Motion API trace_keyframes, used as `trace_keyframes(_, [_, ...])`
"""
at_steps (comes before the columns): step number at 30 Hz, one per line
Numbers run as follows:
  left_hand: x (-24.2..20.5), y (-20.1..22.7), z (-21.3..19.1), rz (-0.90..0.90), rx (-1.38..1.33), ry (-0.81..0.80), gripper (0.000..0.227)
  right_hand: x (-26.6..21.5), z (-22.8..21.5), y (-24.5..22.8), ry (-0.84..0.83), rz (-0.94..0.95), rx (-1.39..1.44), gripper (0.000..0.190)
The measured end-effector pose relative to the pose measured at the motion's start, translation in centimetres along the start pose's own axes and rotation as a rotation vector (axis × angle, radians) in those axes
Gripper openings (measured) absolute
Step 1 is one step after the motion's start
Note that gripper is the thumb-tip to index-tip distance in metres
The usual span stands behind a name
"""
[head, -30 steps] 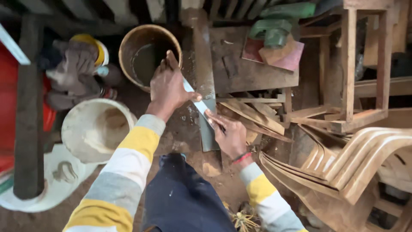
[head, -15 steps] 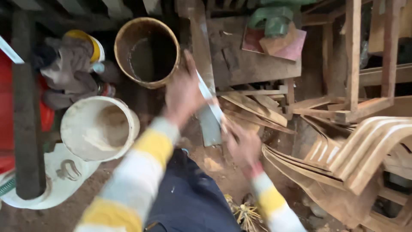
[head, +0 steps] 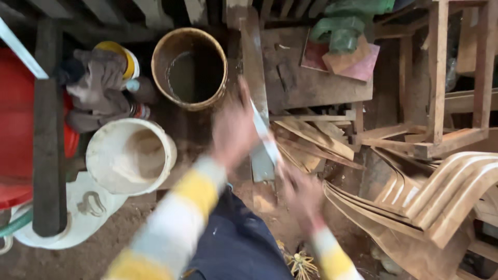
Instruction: The person cleans a thin metal strip by scraping it with a metal tool and wiping it with a cloth.
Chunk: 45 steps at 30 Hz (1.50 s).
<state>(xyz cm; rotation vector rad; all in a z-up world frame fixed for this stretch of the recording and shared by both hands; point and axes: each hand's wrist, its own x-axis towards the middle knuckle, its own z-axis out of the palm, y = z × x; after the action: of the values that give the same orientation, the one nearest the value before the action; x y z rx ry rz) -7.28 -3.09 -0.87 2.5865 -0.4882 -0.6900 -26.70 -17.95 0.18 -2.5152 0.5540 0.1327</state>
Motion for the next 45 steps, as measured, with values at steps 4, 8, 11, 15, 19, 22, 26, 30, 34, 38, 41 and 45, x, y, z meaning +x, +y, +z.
trace_keyframes(4, [3.2, -1.7, -3.8, 0.197, -0.042, 0.191, 0.143, 4.7, 0.8, -2.5, -0.112, 0.117, -0.042, 0.034])
trace_keyframes(8, [-6.9, 2.7, 0.3, 0.064, -0.132, 0.222, 0.149, -5.8, -1.9, 1.1, 0.092, -0.186, 0.067, 0.036])
trace_keyframes(11, [-9.1, 3.7, 1.2, 0.121, -0.017, 0.129, 0.147, -8.9, -1.8, 2.3, 0.069, -0.110, 0.156, 0.035])
trace_keyframes(15, [-1.1, -1.6, -1.3, 0.102, 0.024, 0.376, 0.136, 2.0, 1.4, 0.9, -0.027, -0.189, -0.188, 0.025])
trace_keyframes(19, [5.2, -4.2, -6.8, -0.036, -0.008, 0.037, 0.092, 10.6, 2.3, -4.2, 0.066, -0.344, 0.109, 0.027])
trace_keyframes(22, [2.3, -2.8, -4.8, -0.028, 0.036, 0.054, 0.115, 5.8, 1.1, -1.4, -0.114, -0.224, 0.138, 0.045])
trace_keyframes(26, [-8.5, 2.7, -0.2, 0.054, 0.010, 0.176, 0.147, -6.8, -1.8, 2.3, -0.049, -0.087, 0.093, 0.038])
trace_keyframes(30, [-6.0, 1.3, -0.6, -0.037, 0.018, 0.187, 0.142, -2.6, -0.9, 2.6, -0.128, -0.134, 0.008, 0.039])
trace_keyframes(34, [4.7, -3.3, -6.4, -0.057, 0.001, 0.117, 0.123, 10.1, 2.5, -1.8, -0.010, -0.291, -0.067, 0.031])
trace_keyframes(38, [2.9, -2.4, -5.6, 0.023, 0.093, 0.165, 0.135, 7.8, 1.5, -1.3, -0.159, -0.118, 0.027, 0.038])
trace_keyframes(41, [-5.8, 1.4, -0.8, 0.037, 0.105, 0.276, 0.148, -2.9, -0.6, 2.2, -0.037, -0.230, -0.054, 0.033])
trace_keyframes(45, [-9.2, 2.6, 0.8, 0.116, 0.025, 0.208, 0.150, -7.6, -1.7, 2.3, 0.037, -0.155, 0.267, 0.024])
